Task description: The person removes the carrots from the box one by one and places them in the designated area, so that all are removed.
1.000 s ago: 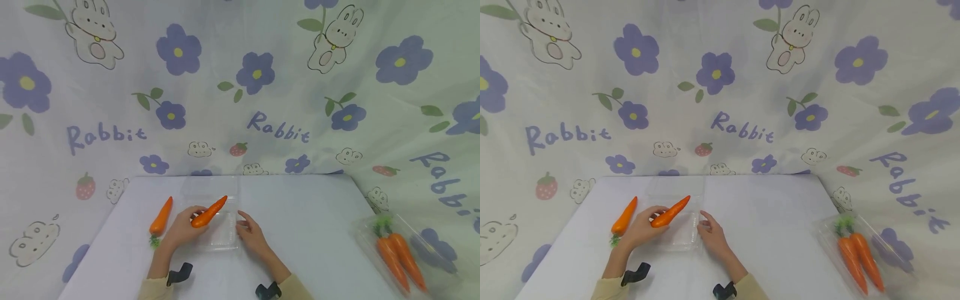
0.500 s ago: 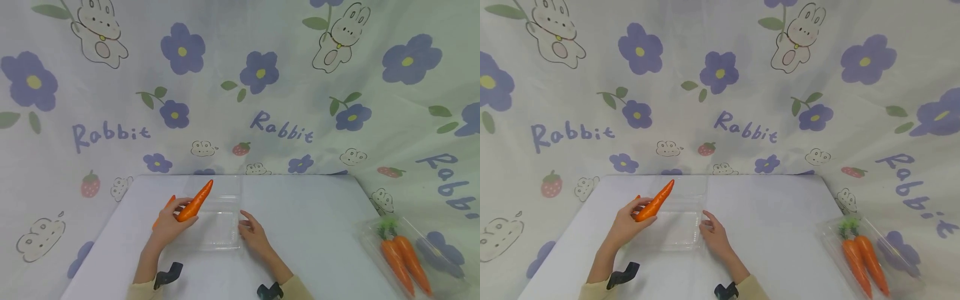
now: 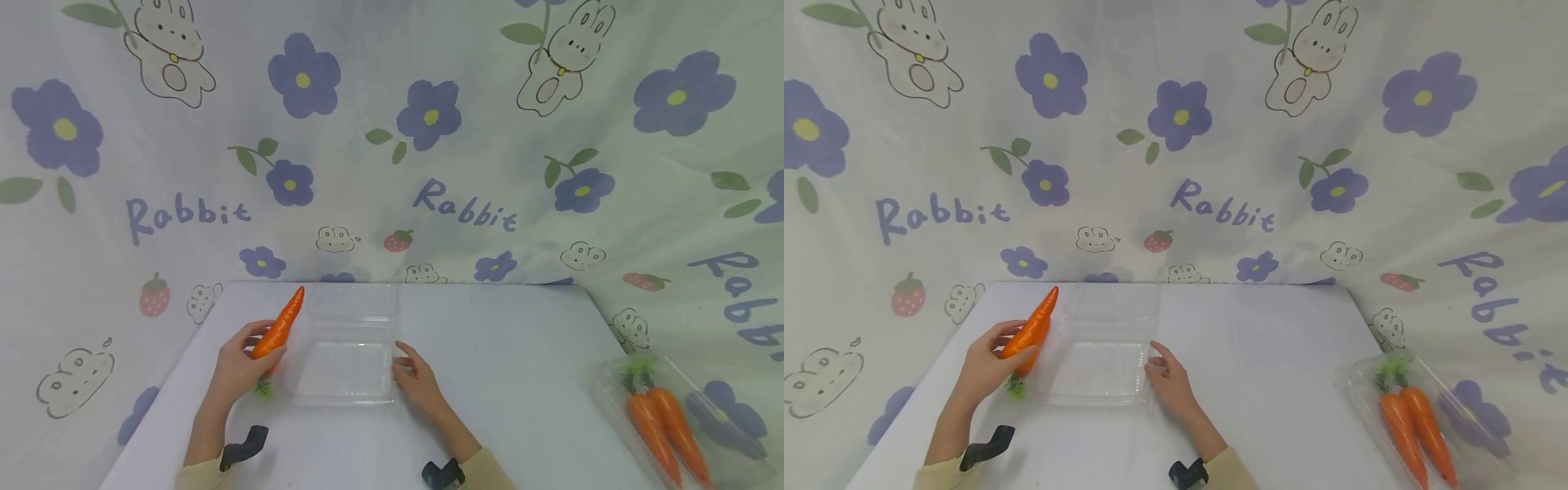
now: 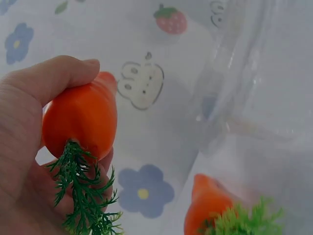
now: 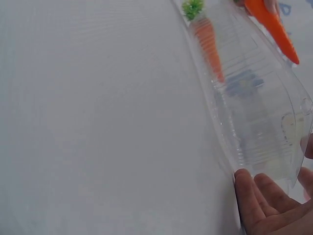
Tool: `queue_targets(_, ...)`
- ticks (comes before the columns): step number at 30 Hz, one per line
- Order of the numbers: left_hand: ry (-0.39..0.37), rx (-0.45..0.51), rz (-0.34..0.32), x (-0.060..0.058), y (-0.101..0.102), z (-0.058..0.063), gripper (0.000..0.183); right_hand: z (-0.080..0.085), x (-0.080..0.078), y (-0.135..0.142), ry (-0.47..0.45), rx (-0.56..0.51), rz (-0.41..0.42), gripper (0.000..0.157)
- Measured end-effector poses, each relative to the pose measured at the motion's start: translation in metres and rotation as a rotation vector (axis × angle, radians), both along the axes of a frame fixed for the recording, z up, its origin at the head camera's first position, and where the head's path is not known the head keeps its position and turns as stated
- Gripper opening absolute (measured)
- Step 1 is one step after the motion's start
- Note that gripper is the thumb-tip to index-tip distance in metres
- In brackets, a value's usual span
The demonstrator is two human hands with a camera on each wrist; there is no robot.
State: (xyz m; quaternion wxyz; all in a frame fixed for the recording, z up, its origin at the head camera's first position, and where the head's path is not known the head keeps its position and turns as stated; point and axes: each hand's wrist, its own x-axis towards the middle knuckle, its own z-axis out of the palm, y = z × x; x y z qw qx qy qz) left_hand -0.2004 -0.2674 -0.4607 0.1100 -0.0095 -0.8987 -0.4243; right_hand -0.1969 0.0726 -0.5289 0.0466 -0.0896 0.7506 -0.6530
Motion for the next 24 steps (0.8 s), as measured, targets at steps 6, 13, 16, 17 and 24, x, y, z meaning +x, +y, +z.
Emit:
queue_targets(6, -0.04, -0.038, 0.07, 0.001, -0.021, -0.006, 0.061, -0.021, -0.01, 0.001, 0.002, -0.011, -0.018, 0.051)
queue_targets(13, -0.045, -0.064, 0.133, -0.001, -0.048, -0.018, 0.064, -0.023, -0.009, -0.001, -0.011, -0.001, -0.033, 0.051)
queue_targets(16, -0.058, -0.07, 0.152, -0.003, -0.057, -0.023, 0.065, -0.023, -0.008, -0.002, -0.01, 0.001, -0.043, 0.051)
queue_targets(17, -0.064, -0.069, 0.159, -0.004, -0.059, -0.025, 0.065, -0.023, -0.008, -0.001, -0.009, -0.005, -0.043, 0.051)
queue_targets(24, -0.105, -0.007, 0.184, -0.013, -0.074, -0.042, 0.066, -0.026, -0.012, -0.001, -0.013, -0.017, -0.033, 0.051)
